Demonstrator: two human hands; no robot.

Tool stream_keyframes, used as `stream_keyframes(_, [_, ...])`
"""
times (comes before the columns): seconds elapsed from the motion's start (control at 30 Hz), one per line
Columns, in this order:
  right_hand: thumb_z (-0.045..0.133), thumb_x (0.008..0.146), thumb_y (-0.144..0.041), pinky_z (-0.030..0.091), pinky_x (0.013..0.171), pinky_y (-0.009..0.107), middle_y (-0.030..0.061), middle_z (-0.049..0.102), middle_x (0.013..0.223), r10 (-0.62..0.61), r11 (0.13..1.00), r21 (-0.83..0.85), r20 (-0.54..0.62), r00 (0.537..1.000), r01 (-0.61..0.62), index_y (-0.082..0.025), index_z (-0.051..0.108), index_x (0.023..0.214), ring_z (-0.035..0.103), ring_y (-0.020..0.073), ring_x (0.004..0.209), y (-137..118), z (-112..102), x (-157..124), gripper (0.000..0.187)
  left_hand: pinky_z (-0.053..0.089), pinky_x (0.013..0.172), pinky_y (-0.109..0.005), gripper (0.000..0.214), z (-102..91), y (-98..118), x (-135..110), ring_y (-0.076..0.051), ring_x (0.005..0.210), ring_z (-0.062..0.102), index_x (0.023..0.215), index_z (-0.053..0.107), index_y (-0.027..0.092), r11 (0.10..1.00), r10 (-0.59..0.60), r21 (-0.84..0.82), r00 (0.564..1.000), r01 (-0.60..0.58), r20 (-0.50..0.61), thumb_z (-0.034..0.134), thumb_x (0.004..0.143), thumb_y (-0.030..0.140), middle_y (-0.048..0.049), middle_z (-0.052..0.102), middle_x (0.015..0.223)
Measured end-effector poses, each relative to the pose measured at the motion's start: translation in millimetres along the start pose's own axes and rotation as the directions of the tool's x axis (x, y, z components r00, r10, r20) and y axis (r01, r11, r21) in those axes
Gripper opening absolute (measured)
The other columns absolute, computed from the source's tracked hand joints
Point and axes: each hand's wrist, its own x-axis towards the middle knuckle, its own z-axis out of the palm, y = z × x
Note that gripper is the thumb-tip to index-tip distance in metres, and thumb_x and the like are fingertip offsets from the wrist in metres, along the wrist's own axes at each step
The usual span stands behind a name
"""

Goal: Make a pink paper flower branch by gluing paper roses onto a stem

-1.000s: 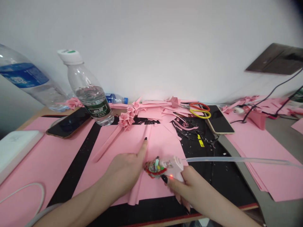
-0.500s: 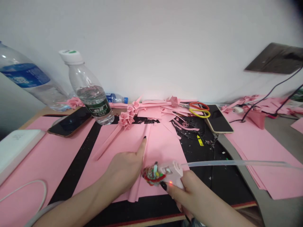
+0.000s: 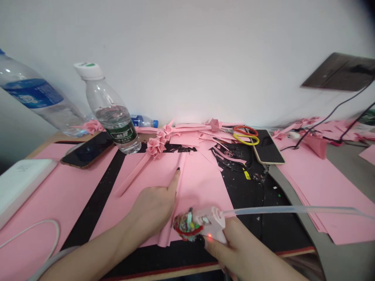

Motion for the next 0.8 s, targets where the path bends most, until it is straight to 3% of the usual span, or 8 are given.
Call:
stream_keyframes(0.37, [0.052, 0.082, -0.022, 0.034, 0.052, 0.021, -0.0066, 0.046, 0.057, -0.081, 0.994, -0.075, 0.003, 0.997, 0.081, -0.021, 0.046, 0.068, 0.043, 0.009, 0.053, -8.3, -0.9, -4.6, 0.015, 0.045, 0.06, -0.031, 0.08, 0.1, 0.5, 1.1, -0.027, 0.075, 0.074, 0.158, 0.017, 0.007, 0.999, -0.008, 0.036, 1.0, 0.007, 0.018, 0.042, 0.082, 0.002, -0.0117, 0.075, 0.079])
stream_keyframes(0.6, [0.056, 0.08, -0.028, 0.042, 0.063, 0.022, 0.0003, 0.063, 0.075, -0.064, 0.998, -0.005, -0.015, 0.998, 0.064, -0.017, 0.061, 0.078, 0.055, 0.015, 0.071, 2.0, 2.0, -3.7, 0.013, 0.045, 0.058, -0.029, 0.081, 5.7, -0.8, 1.6, -0.026, 0.074, 0.073, 0.157, 0.018, 0.004, 0.999, 0.015, 0.044, 1.0, -0.014, -0.027, 0.044, 0.081, 0.003, -0.0108, 0.075, 0.075])
stream_keyframes(0.8, [0.054, 0.081, -0.025, 0.039, 0.057, 0.019, -0.003, 0.056, 0.068, -0.103, 0.995, -0.013, 0.005, 0.995, 0.103, -0.019, 0.057, 0.075, 0.047, 0.0114, 0.063, -3.4, 0.4, -4.1, 0.009, 0.048, 0.06, -0.033, 0.081, 2.5, 0.0, 1.8, -0.028, 0.073, 0.074, 0.157, 0.018, 0.006, 0.999, 0.004, 0.032, 1.0, -0.004, -0.015, 0.041, 0.08, 0.001, -0.0129, 0.075, 0.079])
